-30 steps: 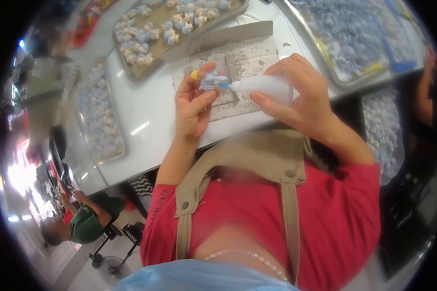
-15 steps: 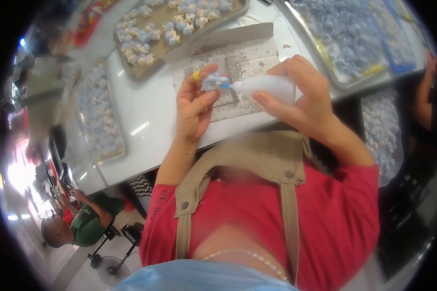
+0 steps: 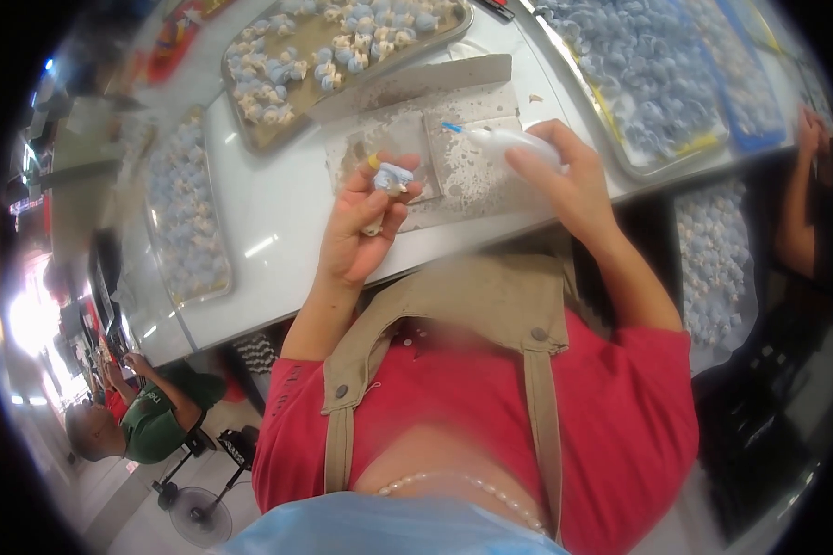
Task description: The person assembles small toy figurine parts by hand, joining them with glue from a bottle.
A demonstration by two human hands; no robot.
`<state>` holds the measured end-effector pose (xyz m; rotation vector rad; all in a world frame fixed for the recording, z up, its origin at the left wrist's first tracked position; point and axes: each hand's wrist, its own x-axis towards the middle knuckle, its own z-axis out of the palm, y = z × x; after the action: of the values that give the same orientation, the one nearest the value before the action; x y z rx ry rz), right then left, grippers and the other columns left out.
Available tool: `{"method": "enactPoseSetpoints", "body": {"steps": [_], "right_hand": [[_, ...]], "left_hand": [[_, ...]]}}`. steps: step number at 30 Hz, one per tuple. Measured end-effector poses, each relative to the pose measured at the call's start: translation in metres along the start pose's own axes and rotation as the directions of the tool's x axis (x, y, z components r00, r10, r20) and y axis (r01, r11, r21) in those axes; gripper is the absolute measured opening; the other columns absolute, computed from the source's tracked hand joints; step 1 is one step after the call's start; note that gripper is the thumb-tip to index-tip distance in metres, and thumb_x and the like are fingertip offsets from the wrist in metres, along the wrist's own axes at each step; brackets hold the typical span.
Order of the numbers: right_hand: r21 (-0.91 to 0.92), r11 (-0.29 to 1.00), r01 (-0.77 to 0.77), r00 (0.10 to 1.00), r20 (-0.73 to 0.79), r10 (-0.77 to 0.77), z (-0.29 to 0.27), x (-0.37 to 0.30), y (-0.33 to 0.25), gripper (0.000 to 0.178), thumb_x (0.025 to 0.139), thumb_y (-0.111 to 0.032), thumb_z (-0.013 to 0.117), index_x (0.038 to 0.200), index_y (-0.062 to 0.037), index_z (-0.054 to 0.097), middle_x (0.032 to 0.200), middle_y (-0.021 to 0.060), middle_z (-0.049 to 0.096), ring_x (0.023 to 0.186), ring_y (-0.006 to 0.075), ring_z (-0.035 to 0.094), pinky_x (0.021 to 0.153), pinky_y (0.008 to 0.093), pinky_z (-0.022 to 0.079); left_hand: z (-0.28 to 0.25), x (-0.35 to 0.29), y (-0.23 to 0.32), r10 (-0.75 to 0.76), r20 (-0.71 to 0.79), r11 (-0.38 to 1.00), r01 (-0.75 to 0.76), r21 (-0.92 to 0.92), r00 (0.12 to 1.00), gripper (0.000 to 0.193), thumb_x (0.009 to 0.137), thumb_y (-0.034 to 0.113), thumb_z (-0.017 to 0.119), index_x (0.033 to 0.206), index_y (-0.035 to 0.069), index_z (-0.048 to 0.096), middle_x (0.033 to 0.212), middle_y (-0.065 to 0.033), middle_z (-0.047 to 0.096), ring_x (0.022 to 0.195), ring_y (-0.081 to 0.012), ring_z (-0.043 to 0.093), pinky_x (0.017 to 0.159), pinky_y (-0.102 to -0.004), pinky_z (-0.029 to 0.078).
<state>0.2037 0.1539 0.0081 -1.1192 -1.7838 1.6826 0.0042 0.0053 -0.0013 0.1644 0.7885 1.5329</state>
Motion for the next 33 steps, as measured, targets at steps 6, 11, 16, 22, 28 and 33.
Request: {"method": "enactPoseSetpoints", "body": {"steps": [6, 11, 16, 22, 28, 33], "right_hand": [[-0.444, 0.888, 0.122, 0.992, 0.020, -0.127, 0.014, 0.017, 0.022, 0.027, 0.077, -0.021, 0.065, 0.094, -0.0009, 0.059, 0.085, 0.0076, 0.057, 0.079, 0.0137, 0.053, 0.069, 0.0258, 0.042], [-0.471, 0.848, 0.241, 0.968, 0.061, -0.242, 0.012, 0.016, 0.025, 0.028, 0.075, -0.020, 0.067, 0.095, -0.0010, 0.061, 0.087, 0.0098, 0.058, 0.081, 0.0178, 0.055, 0.071, 0.0280, 0.043], [-0.432, 0.828, 0.357, 0.914, -0.022, -0.405, -0.005, 0.014, 0.034, 0.024, 0.075, -0.021, 0.067, 0.090, -0.0030, 0.064, 0.082, 0.0080, 0.062, 0.080, 0.0206, 0.055, 0.072, 0.0310, 0.044], [-0.418, 0.846, 0.331, 0.892, -0.154, -0.425, -0.030, 0.019, 0.038, 0.011, 0.079, -0.010, 0.062, 0.086, -0.0019, 0.065, 0.079, 0.0079, 0.063, 0.071, 0.0155, 0.058, 0.066, 0.0250, 0.045], [-0.406, 0.845, 0.348, 0.879, -0.173, -0.445, -0.041, 0.021, 0.043, 0.010, 0.079, -0.007, 0.061, 0.086, -0.0008, 0.064, 0.078, 0.0075, 0.063, 0.069, 0.0145, 0.057, 0.064, 0.0239, 0.045], [-0.440, 0.817, 0.372, 0.845, -0.203, -0.494, -0.054, 0.026, 0.045, 0.008, 0.079, -0.006, 0.061, 0.085, -0.0014, 0.063, 0.078, 0.0076, 0.062, 0.068, 0.0168, 0.057, 0.063, 0.0254, 0.045]], "left_hand": [[-0.005, 0.004, -0.016, -0.058, 0.037, 0.993, 0.061, -0.103, 0.998, 0.039, 0.087, 0.011, 0.053, 0.125, 0.006, 0.044, 0.117, -0.0114, 0.051, 0.087, -0.0147, 0.052, 0.070, -0.0192, 0.043], [-0.005, 0.007, -0.021, -0.060, 0.035, 0.994, 0.063, -0.084, 0.998, 0.041, 0.087, 0.013, 0.053, 0.126, 0.004, 0.043, 0.117, -0.0109, 0.051, 0.083, -0.0136, 0.049, 0.068, -0.0198, 0.041], [0.000, 0.012, -0.027, -0.073, -0.002, 0.996, 0.073, -0.051, 0.997, 0.042, 0.086, 0.011, 0.053, 0.126, 0.004, 0.043, 0.114, -0.0097, 0.052, 0.083, -0.0128, 0.049, 0.068, -0.0193, 0.042], [0.009, 0.017, -0.035, -0.073, -0.061, 0.997, 0.074, 0.006, 0.995, 0.042, 0.086, 0.009, 0.054, 0.126, 0.005, 0.044, 0.110, -0.0078, 0.053, 0.083, -0.0120, 0.049, 0.067, -0.0188, 0.042], [0.011, 0.021, -0.042, -0.075, -0.064, 0.997, 0.075, -0.006, 0.995, 0.047, 0.086, 0.013, 0.056, 0.129, 0.005, 0.040, 0.112, -0.0095, 0.051, 0.081, -0.0126, 0.048, 0.065, -0.0188, 0.044], [0.012, 0.023, -0.047, -0.050, -0.028, 0.999, 0.050, 0.004, 0.998, 0.052, 0.086, 0.018, 0.057, 0.130, 0.004, 0.035, 0.113, -0.0112, 0.050, 0.080, -0.0131, 0.046, 0.063, -0.0183, 0.046]]}}
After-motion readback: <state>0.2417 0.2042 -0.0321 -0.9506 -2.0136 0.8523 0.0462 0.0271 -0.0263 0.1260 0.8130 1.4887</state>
